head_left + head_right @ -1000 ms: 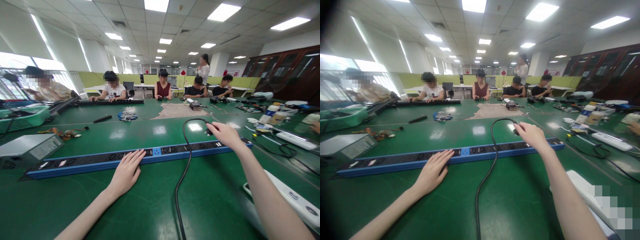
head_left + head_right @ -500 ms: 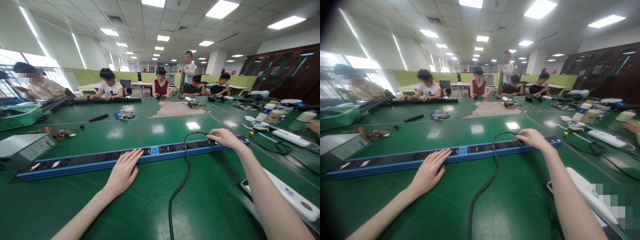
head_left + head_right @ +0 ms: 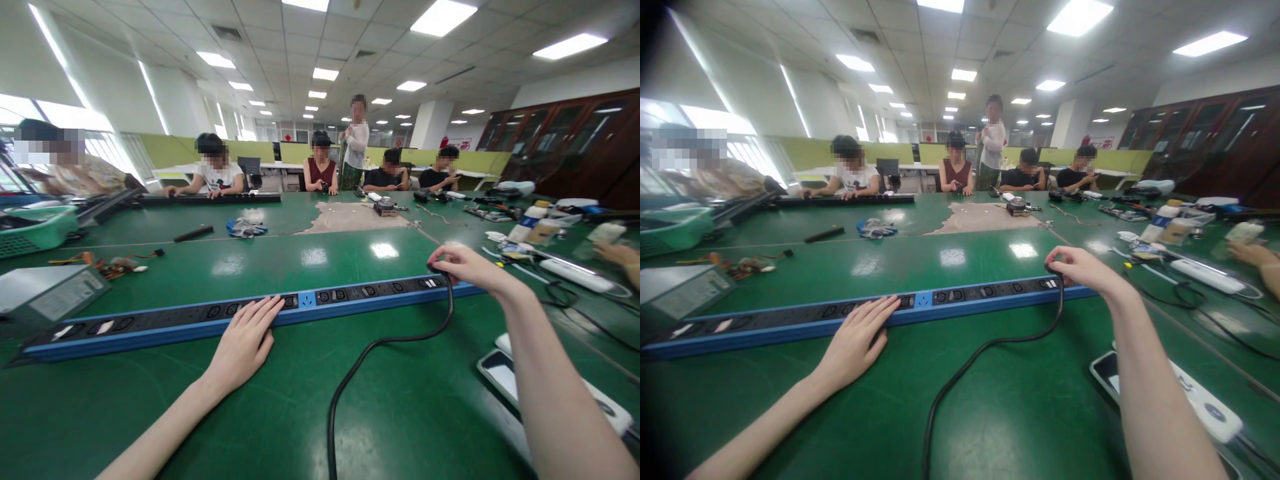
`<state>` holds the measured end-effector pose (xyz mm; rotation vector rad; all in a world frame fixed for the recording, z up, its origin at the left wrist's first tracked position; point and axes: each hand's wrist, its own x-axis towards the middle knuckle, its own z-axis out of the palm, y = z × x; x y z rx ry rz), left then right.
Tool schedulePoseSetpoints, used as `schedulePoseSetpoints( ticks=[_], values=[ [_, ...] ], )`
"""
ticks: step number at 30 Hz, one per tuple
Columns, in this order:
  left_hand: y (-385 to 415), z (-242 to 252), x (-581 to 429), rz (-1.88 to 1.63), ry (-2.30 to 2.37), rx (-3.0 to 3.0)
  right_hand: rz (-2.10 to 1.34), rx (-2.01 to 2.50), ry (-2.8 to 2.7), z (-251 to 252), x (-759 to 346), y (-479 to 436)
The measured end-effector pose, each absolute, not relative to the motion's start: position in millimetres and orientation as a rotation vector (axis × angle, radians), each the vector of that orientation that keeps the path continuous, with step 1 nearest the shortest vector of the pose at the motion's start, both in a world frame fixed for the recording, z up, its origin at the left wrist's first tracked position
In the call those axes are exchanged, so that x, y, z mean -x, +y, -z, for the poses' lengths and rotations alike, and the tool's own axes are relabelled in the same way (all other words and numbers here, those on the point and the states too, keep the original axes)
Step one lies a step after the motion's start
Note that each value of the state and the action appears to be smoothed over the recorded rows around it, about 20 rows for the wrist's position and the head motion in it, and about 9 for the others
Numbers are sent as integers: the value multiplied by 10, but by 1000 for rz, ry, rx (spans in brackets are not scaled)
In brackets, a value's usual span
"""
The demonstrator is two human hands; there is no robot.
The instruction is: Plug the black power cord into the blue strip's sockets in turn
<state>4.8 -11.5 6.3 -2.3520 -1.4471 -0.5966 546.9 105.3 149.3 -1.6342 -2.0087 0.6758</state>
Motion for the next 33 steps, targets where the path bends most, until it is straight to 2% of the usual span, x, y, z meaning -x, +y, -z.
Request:
schedulePoseSetpoints(
  ticks=[6,13,24,28,33],
  values=[
    [-123,-70,-56,596,-1441,2348,-389,1685,-2431,-1215,-5451,1251],
    [-109,-59,-43,605,-1428,2349,75,1808,-2499,-1146,-5184,1273],
    [-102,-64,-56,614,-1430,2351,-168,1685,-2561,-1126,-5391,1338],
    [-108,-65,-55,639,-1419,2348,-150,1737,-2544,-1080,-5284,1361],
    [-118,-63,-60,626,-1435,2347,41,1900,-2495,-1061,-5096,1325]
  ],
)
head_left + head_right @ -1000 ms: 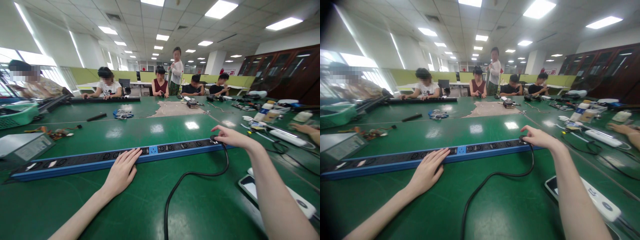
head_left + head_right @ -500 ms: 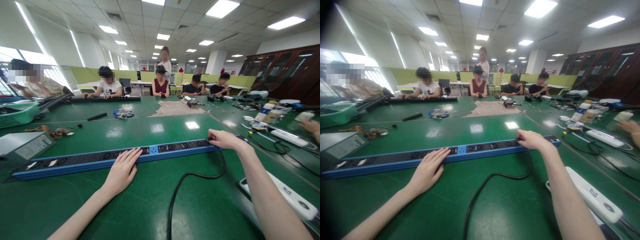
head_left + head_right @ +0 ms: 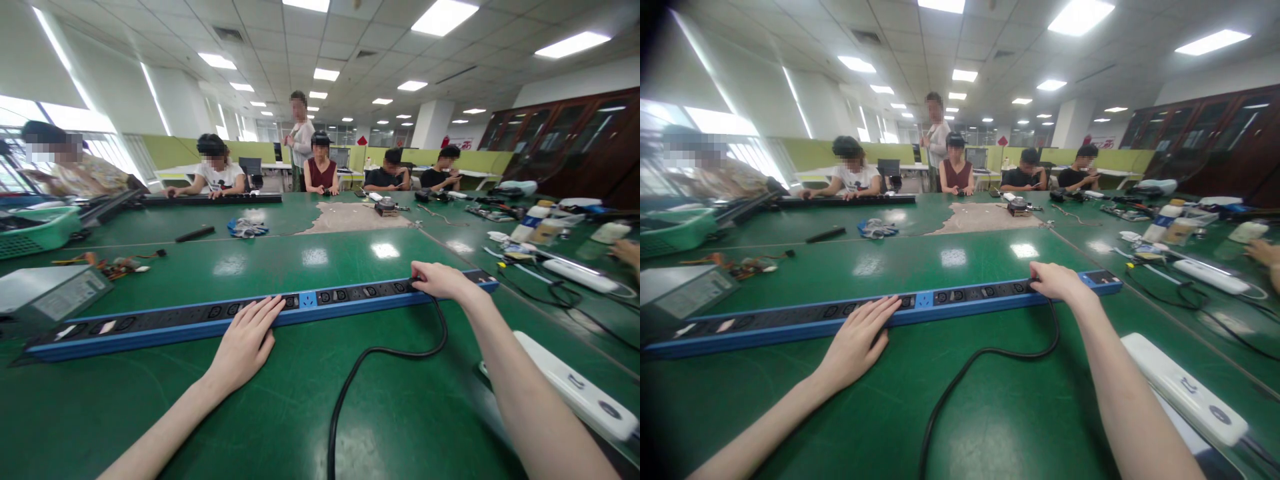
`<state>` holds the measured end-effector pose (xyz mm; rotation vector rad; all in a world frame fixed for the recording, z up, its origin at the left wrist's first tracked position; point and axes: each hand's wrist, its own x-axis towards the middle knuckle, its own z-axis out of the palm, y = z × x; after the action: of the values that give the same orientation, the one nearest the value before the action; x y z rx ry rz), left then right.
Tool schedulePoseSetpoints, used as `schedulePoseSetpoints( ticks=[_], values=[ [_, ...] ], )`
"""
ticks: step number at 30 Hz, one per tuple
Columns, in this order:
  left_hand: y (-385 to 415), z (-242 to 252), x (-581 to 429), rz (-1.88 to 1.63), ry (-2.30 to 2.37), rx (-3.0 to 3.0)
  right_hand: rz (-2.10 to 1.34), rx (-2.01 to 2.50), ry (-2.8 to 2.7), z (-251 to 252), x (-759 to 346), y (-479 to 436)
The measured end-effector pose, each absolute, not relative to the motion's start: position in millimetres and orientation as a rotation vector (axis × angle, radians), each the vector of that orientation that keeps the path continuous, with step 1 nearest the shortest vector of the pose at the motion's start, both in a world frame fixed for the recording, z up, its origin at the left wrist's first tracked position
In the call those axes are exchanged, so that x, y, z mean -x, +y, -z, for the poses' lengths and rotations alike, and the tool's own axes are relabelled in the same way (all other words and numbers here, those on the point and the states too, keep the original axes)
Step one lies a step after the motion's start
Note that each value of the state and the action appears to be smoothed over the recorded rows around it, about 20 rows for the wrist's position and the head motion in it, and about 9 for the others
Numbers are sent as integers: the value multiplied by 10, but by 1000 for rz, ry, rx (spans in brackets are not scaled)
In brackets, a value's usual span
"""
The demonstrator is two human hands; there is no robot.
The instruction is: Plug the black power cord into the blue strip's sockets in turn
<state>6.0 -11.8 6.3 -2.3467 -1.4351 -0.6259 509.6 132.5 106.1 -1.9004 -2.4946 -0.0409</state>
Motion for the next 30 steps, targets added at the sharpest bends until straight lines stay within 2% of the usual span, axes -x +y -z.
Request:
schedulePoseSetpoints(
  ticks=[14,23,30],
  values=[
    [-145,-97,-70,626,-1420,2346,-150,1800,-2518,-1100,-5161,1323],
    [-151,-83,-83,619,-1409,2341,-81,1842,-2481,-1090,-5090,1252],
    [-154,-81,-70,603,-1407,2332,-335,1584,-2199,-1414,-5315,1132]
  ],
)
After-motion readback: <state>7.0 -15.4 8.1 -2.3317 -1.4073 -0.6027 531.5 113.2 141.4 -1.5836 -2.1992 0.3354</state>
